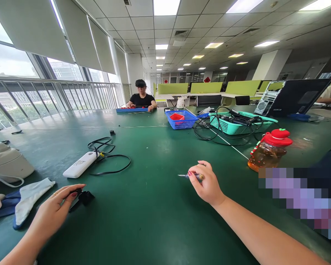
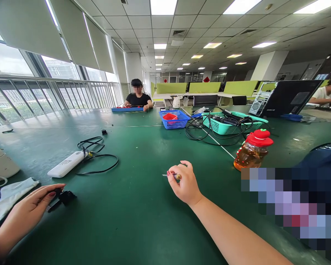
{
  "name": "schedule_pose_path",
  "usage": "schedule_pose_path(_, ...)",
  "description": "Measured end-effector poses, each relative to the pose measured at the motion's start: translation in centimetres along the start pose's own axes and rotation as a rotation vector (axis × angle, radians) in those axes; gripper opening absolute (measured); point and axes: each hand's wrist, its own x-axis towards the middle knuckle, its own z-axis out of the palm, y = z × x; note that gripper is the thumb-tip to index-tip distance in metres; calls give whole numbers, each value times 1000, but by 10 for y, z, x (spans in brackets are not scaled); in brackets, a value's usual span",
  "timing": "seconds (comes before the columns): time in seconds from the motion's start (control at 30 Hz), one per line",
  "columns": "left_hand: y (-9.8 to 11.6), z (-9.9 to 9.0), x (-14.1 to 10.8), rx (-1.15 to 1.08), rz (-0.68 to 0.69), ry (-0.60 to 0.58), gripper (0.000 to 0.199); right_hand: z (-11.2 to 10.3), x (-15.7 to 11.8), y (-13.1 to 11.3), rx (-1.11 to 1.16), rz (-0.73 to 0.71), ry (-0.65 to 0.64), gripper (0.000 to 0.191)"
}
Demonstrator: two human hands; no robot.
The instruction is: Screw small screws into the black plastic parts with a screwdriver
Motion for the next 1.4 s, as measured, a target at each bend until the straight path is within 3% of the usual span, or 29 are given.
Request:
schedule_pose_path(0.23, 6, 1, 0, 23, 64, -142, 38, -1, 1, -1, -9, 8, 9, 17)
schedule_pose_path(1.03, -3, 7, 1, 91, 134, -169, 39, 0, 0, 0, 8, -1, 9, 16)
schedule_pose_path(1.4, -18, 17, 4, 73, 102, -172, 52, 0, 1, -1, 12, -7, 18, 17)
